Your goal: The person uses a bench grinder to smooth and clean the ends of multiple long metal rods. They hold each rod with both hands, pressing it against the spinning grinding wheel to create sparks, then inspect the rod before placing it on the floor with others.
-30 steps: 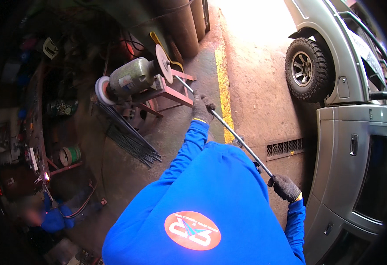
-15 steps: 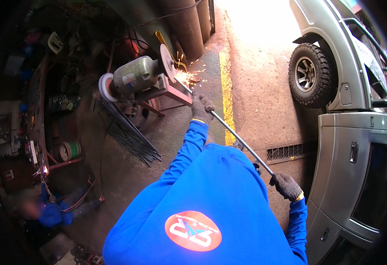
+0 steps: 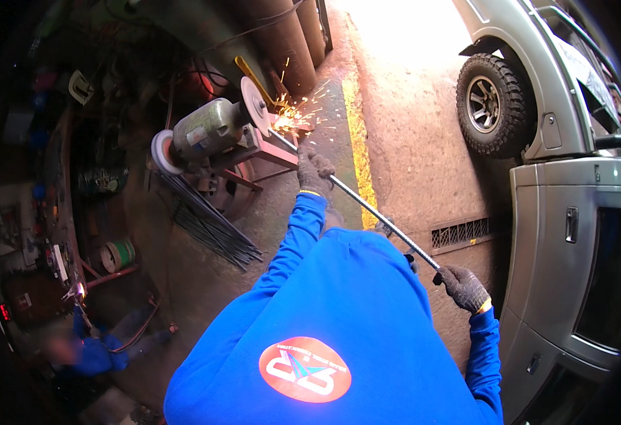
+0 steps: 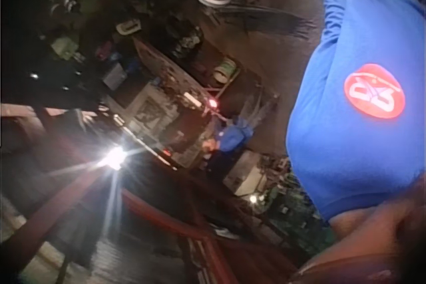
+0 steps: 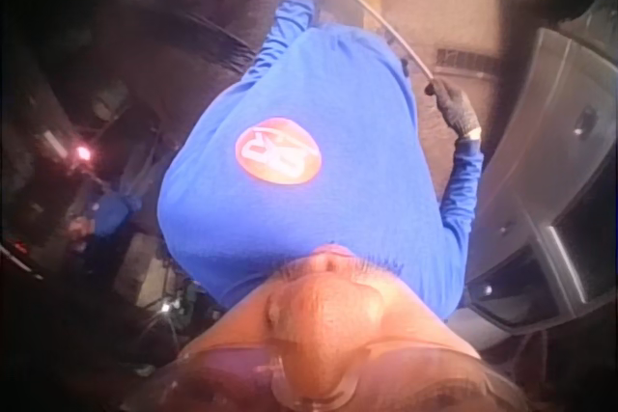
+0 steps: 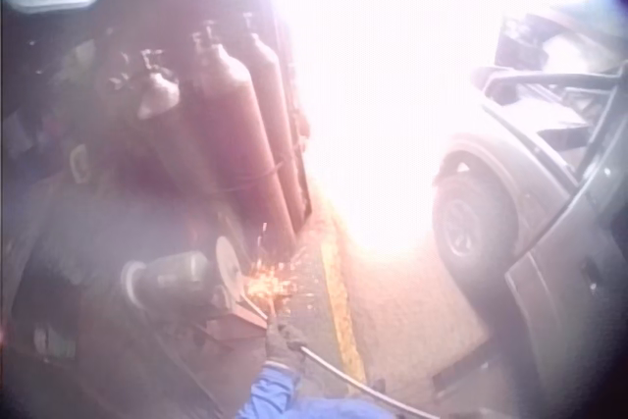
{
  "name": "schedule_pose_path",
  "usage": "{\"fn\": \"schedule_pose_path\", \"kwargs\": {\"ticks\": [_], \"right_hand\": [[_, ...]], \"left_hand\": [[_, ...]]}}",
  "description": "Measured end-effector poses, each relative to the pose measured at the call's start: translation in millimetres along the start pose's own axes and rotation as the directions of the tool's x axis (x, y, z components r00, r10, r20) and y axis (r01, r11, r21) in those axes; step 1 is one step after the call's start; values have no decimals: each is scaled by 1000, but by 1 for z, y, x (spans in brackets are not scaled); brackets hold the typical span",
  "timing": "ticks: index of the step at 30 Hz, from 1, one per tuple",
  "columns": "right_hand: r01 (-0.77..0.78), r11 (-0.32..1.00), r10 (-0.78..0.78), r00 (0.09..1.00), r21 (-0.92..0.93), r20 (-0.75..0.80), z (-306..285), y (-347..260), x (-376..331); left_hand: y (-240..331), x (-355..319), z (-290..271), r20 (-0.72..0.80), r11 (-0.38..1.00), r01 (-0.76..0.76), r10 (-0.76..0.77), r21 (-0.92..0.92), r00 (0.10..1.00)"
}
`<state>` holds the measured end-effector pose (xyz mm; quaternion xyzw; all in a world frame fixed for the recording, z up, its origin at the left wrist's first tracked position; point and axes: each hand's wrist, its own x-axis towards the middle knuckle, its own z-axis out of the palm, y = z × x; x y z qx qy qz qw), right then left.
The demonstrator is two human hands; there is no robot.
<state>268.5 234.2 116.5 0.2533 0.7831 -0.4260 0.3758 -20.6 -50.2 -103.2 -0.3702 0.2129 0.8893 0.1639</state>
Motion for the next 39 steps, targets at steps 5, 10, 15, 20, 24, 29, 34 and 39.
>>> {"fn": "schedule_pose_path", "kwargs": {"ticks": [5,10,15,20,24,29,34,39], "right_hand": [[93,992,-100,991,-81,-91,2,3,-1],[174,975,-197,965,-141,-175,4,4,-2],[178,952,-234,949,-251,-212,3,-1,-5],[133,900,-264,924,-415,-277,4,-4,-9],[103,857,-304,892,-504,-334,7,-2,-10],[97,828,-346,864,-553,-366,9,-7,-13],[94,785,-404,827,-612,-392,9,-5,-12],[96,745,-455,798,-660,-397,10,-1,-10]], "left_hand": [[-2,-3,3,16,1000,-14,14,-4,1000],[2,7,-3,88,997,42,-36,-69,996],[1,4,2,82,999,12,-8,-49,997],[3,9,0,118,993,44,-32,-107,992],[4,8,3,141,988,93,-75,-126,987],[6,19,0,167,989,94,-75,-110,983],[6,16,2,266,989,107,-75,-106,961],[7,15,4,269,992,87,-60,-90,961]]}}
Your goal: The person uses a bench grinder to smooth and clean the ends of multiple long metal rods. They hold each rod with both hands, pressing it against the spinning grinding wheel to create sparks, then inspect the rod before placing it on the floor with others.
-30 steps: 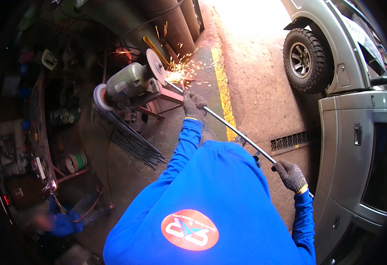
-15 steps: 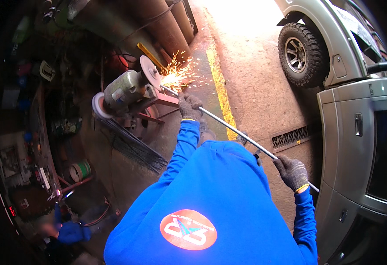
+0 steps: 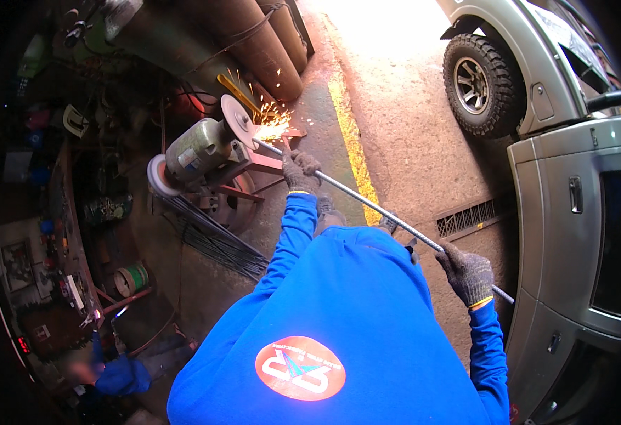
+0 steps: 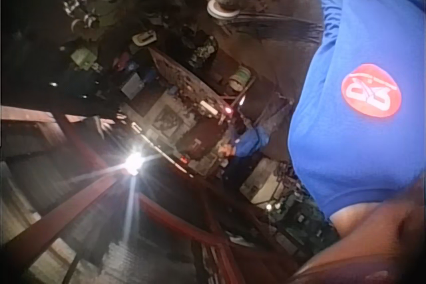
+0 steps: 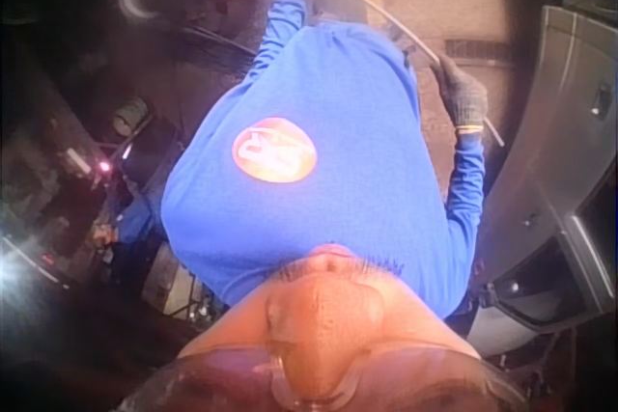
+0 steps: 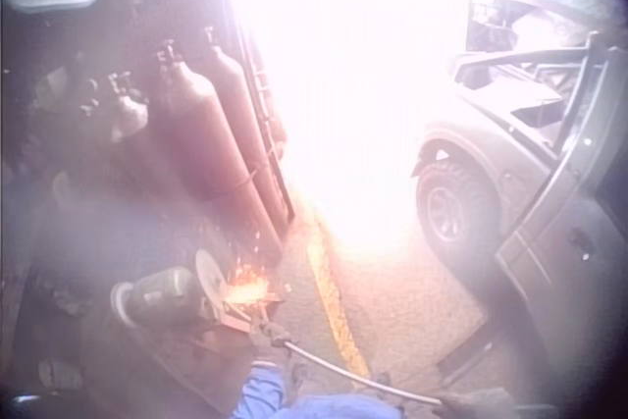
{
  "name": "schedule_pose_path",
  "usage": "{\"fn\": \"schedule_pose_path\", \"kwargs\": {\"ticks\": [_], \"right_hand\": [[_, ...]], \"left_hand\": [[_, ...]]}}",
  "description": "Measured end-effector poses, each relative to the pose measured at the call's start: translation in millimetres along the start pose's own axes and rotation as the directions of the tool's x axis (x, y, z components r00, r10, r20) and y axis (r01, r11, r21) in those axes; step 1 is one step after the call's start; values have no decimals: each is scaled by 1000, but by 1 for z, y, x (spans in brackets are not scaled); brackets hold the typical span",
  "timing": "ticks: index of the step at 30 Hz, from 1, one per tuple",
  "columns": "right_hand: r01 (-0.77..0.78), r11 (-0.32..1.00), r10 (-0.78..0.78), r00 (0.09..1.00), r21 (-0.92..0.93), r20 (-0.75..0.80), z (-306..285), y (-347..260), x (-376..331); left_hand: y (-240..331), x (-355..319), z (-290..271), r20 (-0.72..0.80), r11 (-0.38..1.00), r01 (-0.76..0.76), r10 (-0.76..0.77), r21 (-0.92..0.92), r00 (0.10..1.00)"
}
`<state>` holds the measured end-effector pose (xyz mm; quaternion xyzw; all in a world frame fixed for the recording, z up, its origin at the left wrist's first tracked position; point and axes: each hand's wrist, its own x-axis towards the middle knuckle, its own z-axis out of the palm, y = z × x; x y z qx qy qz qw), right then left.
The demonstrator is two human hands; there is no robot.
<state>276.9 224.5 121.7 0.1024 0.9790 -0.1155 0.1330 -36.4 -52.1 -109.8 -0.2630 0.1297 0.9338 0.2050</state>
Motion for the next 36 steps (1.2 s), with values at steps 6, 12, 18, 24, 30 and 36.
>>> {"fn": "schedule_pose_path", "kwargs": {"ticks": [6,12,18,24,30,36], "right_hand": [[14,1000,-14,999,-23,-29,0,-1,2],[16,997,-18,1000,-77,-21,0,0,4],[26,985,-37,998,-168,-59,2,5,5],[64,972,-111,973,-225,-201,0,5,6],[92,974,-161,924,-208,-348,-6,-2,8],[45,989,-112,841,-138,-530,4,-2,9]], "left_hand": [[-2,0,4,-25,998,-37,38,51,999],[-2,-1,7,-40,997,-30,32,64,999],[-3,-1,9,-32,999,-22,23,39,999],[-3,2,7,-8,998,-36,37,44,999],[-3,1,13,-25,1000,-1,2,5,1000],[4,7,7,39,999,22,-21,-30,999]]}}
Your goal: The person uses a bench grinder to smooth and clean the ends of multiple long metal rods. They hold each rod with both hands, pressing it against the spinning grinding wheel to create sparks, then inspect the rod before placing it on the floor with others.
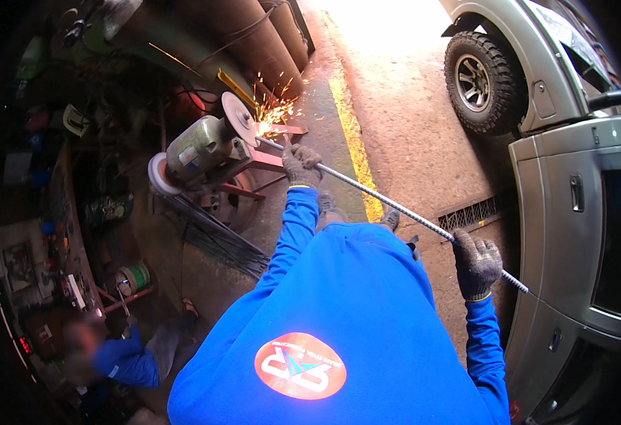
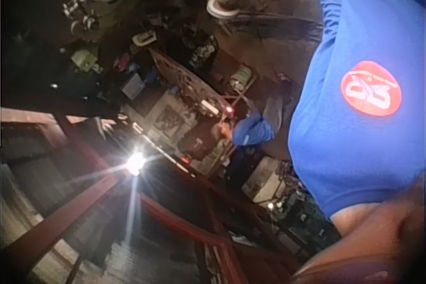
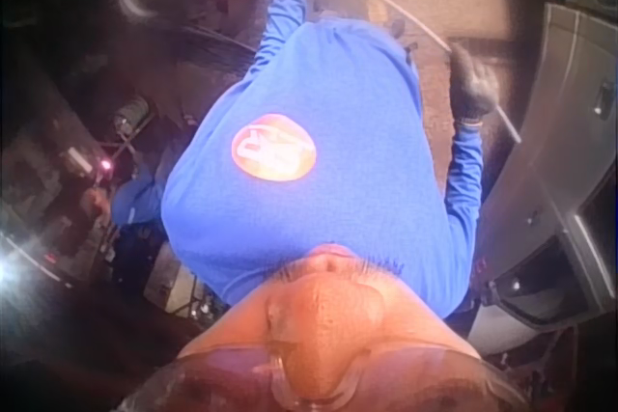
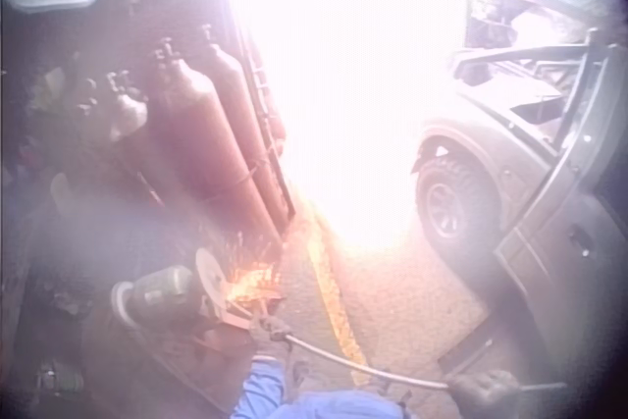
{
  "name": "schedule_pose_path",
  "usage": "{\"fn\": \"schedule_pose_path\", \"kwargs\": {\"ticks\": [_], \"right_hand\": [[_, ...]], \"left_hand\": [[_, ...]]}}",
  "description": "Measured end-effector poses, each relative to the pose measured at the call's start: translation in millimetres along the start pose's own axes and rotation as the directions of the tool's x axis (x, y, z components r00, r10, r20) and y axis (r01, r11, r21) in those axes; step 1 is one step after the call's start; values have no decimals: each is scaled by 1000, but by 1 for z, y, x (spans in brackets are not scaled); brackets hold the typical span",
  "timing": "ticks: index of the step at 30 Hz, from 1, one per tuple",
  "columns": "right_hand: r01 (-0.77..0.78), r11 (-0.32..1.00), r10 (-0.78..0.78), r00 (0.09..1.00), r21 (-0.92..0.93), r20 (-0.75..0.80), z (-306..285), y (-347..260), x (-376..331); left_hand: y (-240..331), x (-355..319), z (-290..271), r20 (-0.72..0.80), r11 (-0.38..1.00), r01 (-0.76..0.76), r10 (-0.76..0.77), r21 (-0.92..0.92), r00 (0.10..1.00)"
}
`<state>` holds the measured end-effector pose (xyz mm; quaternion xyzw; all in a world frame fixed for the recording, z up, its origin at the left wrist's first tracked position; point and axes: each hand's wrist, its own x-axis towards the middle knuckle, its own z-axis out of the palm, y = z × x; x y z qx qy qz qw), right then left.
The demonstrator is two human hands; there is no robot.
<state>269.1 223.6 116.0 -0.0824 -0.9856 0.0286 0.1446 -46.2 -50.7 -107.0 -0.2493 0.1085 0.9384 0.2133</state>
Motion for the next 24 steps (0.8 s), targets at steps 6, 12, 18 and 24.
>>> {"fn": "schedule_pose_path", "kwargs": {"ticks": [6,12,18,24], "right_hand": [[-559,810,159,498,176,852,0,34,-1],[-875,442,-89,176,198,980,-4,53,-10],[-832,488,-7,301,266,954,5,38,-2],[-804,487,-93,341,341,936,13,28,0]], "left_hand": [[-39,-7,12,-147,977,4,28,213,989],[-57,-15,28,-256,976,87,-34,198,966],[-39,-14,25,-334,972,19,62,233,940],[-17,-9,3,-311,972,13,62,234,948]]}}
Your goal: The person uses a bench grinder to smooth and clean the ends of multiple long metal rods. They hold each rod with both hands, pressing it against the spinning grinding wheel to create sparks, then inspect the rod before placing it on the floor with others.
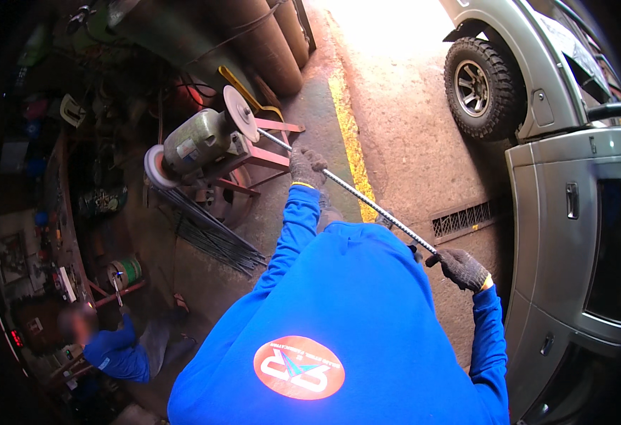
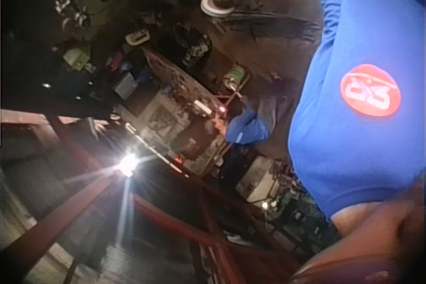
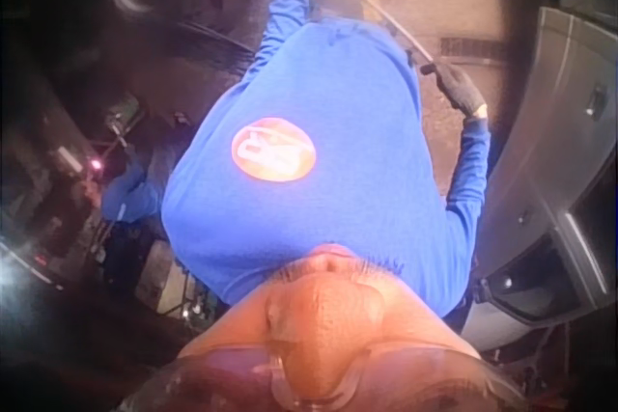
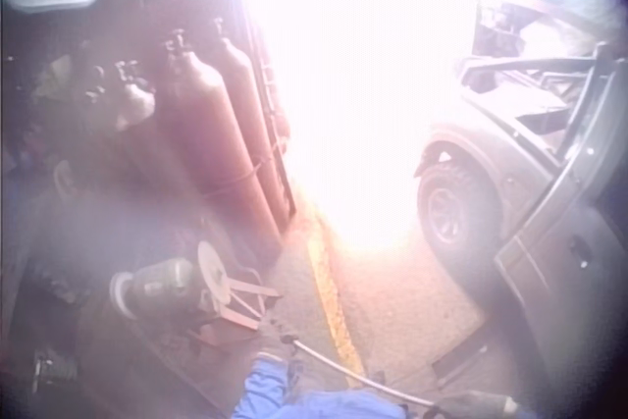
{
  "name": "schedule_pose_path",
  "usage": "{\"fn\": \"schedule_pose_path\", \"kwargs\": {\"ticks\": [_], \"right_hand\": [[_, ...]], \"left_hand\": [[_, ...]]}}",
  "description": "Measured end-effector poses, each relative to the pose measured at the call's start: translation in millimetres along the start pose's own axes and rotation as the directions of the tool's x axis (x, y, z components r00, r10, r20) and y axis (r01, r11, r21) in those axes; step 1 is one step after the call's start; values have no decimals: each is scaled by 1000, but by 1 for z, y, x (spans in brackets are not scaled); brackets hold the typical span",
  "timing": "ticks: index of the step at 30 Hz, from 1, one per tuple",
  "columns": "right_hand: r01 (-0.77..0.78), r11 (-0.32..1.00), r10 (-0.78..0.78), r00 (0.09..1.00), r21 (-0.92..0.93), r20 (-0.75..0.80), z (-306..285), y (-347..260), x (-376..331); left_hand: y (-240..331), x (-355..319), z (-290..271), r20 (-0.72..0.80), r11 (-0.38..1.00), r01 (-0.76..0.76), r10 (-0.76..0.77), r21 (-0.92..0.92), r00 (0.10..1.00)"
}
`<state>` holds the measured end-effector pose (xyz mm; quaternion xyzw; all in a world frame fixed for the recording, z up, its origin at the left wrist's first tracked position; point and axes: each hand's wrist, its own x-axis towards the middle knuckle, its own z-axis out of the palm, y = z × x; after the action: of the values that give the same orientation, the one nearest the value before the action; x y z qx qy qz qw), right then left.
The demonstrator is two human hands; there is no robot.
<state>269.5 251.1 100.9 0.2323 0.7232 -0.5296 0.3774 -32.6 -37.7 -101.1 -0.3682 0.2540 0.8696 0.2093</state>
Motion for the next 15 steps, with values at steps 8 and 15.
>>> {"fn": "schedule_pose_path", "kwargs": {"ticks": [8,15], "right_hand": [[-119,993,119,993,11,-7,5,-17,5],[-53,992,42,994,-113,-97,10,-21,4]], "left_hand": [[13,-1,0,-18,1000,-2,1,-27,1000],[14,3,-11,26,999,37,-37,18,999]]}}
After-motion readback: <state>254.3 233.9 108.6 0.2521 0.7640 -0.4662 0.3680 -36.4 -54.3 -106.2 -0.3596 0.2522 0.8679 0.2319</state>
